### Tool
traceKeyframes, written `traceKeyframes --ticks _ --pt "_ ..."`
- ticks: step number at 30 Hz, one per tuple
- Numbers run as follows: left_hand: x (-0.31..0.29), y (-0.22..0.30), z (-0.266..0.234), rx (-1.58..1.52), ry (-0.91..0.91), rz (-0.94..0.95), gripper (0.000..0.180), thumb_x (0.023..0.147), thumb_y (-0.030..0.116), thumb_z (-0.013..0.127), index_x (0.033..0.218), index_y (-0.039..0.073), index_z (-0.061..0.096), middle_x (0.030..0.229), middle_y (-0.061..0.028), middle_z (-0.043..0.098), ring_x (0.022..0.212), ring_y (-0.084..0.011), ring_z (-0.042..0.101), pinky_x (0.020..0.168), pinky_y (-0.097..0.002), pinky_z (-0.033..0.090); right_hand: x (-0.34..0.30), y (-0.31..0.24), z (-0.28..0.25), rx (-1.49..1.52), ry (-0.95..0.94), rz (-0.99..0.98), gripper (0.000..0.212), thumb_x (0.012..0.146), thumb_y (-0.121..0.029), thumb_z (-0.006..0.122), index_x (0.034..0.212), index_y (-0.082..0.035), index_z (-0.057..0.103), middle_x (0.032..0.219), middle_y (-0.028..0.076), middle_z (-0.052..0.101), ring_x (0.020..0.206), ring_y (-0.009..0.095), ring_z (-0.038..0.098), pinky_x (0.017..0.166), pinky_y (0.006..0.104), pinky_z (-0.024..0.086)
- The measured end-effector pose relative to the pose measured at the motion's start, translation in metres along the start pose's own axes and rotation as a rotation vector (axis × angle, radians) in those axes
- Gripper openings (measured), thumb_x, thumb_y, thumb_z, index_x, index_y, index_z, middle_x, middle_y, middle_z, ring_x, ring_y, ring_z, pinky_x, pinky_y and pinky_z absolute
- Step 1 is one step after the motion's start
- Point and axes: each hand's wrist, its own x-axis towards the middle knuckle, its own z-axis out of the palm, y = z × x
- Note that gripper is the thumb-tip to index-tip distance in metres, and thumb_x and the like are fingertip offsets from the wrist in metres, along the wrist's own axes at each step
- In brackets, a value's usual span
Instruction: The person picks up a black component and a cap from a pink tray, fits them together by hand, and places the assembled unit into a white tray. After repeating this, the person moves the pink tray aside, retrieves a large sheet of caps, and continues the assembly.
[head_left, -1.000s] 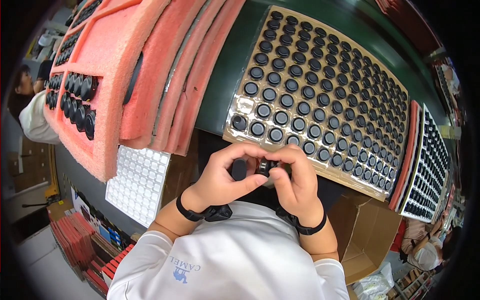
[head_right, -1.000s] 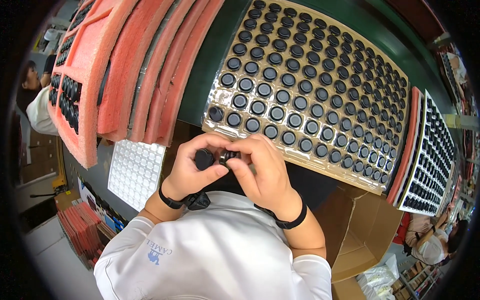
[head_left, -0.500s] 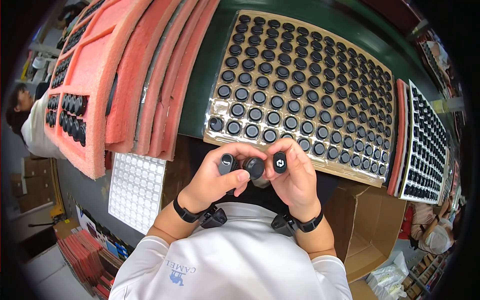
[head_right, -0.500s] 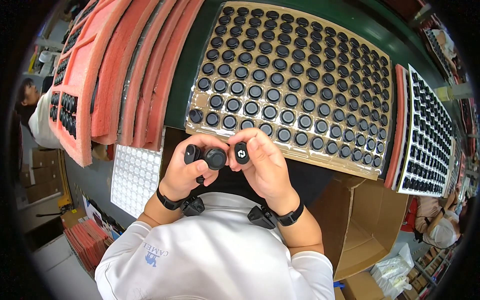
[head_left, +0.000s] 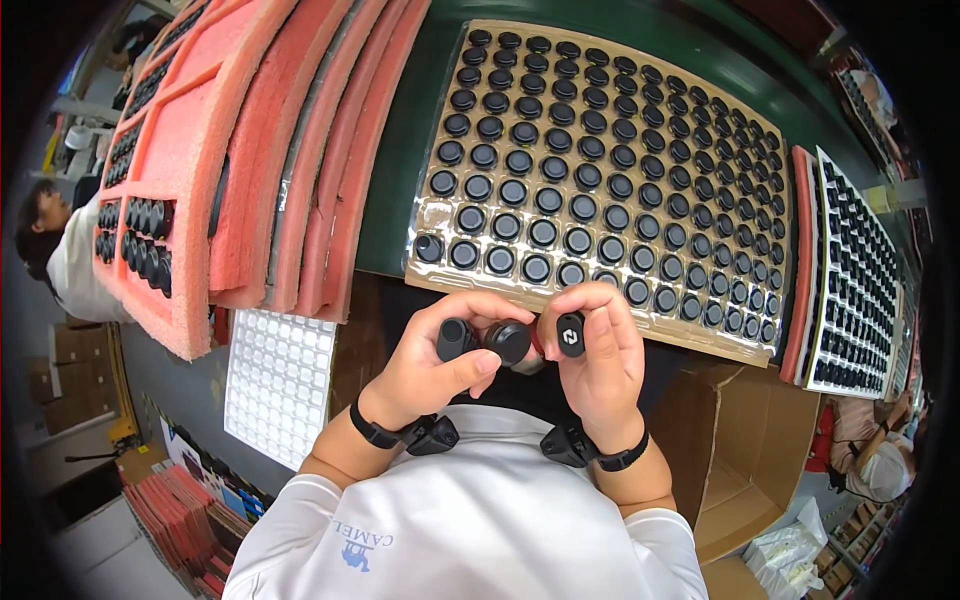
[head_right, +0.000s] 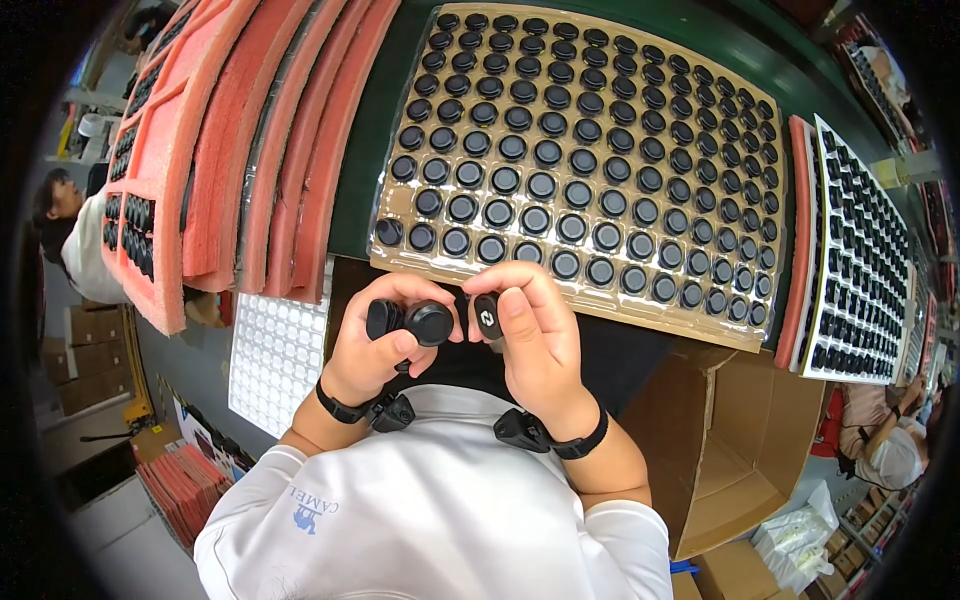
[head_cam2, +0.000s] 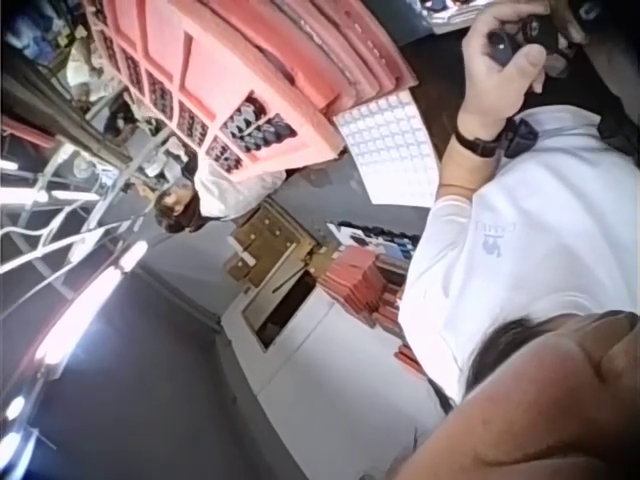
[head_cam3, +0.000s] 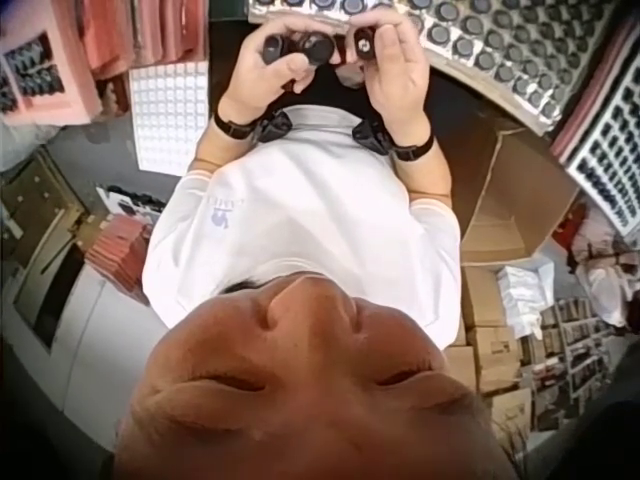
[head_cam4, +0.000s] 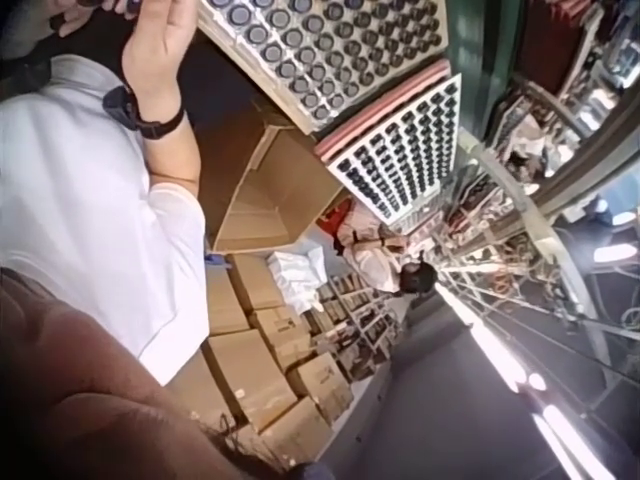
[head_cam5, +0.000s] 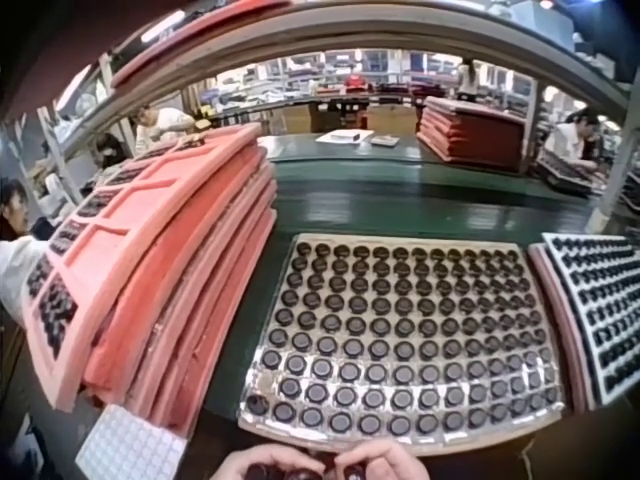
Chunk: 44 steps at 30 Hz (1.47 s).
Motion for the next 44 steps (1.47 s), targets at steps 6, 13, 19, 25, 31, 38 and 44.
traceKeyframes --ticks 6,13,19,25,31,38,44 --pt "0.009 -0.013 0.005 0.178 0.066 0.174 0.038 0.077 0.014 0.065 0.109 -0.002 0.052 0.091 -0.01 0.06 0.07 -0.01 0.054 0.06 -0.0215 0.045 -0.002 -0.007 -0.007 -0.144 0.041 0.004 0.029 0.095 -0.03 0.045 0.101 -0.001 0.05 0.079 0.004 0.051 0.066 0.009 0.044 0.061 0.0227 0.038" --pt "0.015 -0.028 0.014 0.416 0.228 0.307 0.041 0.075 0.018 0.071 0.104 0.001 0.047 0.098 -0.0121 0.055 0.082 -0.0145 0.054 0.072 -0.0246 0.044 0.011 -0.012 -0.024 -0.645 -0.121 -0.144 0.016 0.091 -0.014 0.049 0.101 -0.002 0.051 0.084 0.004 0.052 0.069 0.008 0.048 0.06 0.0229 0.039" --pt "0.024 -0.033 0.019 0.403 0.193 0.311 0.042 0.075 0.021 0.071 0.103 0.001 0.046 0.098 -0.0099 0.053 0.078 -0.0129 0.051 0.068 -0.0233 0.041 0.012 -0.005 -0.028 -0.461 -0.166 -0.109 0.013 0.09 -0.009 0.047 0.101 -0.001 0.049 0.086 0.007 0.053 0.075 0.015 0.053 0.069 0.0281 0.043" --pt "0.024 -0.028 0.022 0.618 0.222 0.433 0.04 0.075 0.015 0.07 0.104 0.001 0.046 0.099 -0.0118 0.054 0.087 -0.0152 0.052 0.079 -0.0263 0.042 0.016 -0.005 -0.028 -0.479 -0.169 -0.096 0.013 0.09 -0.007 0.045 0.102 -0.001 0.048 0.086 0.008 0.052 0.079 0.015 0.053 0.07 0.027 0.043" --pt "0.01 -0.023 0.016 0.445 0.211 0.325 0.038 0.075 0.01 0.069 0.105 0.0 0.047 0.099 -0.0119 0.054 0.085 -0.0149 0.053 0.077 -0.0259 0.043 0.013 -0.008 -0.023 -0.578 -0.267 -0.006 0.014 0.091 -0.009 0.044 0.103 -0.001 0.047 0.086 0.004 0.05 0.077 0.01 0.049 0.069 0.0228 0.041" --pt "0.01 -0.013 0.006 0.607 0.06 0.501 0.038 0.074 0.0 0.067 0.108 0.0 0.05 0.101 -0.0095 0.055 0.072 -0.0104 0.052 0.067 -0.0238 0.044 0.007 0.008 -0.001 -0.283 -0.124 -0.107 0.014 0.094 -0.014 0.043 0.101 -0.003 0.047 0.083 0.002 0.048 0.068 0.006 0.044 0.062 0.0217 0.039" --pt "-0.001 -0.008 -0.003 0.573 0.03 0.45 0.041 0.074 0.002 0.069 0.111 0.002 0.05 0.103 -0.0089 0.055 0.071 -0.0094 0.052 0.066 -0.0233 0.043 0.002 0.006 -0.004 -0.194 -0.148 0.18 0.031 0.094 -0.031 0.045 0.11 -0.004 0.042 0.101 0.008 0.046 0.083 0.011 0.048 0.076 0.023 0.04"
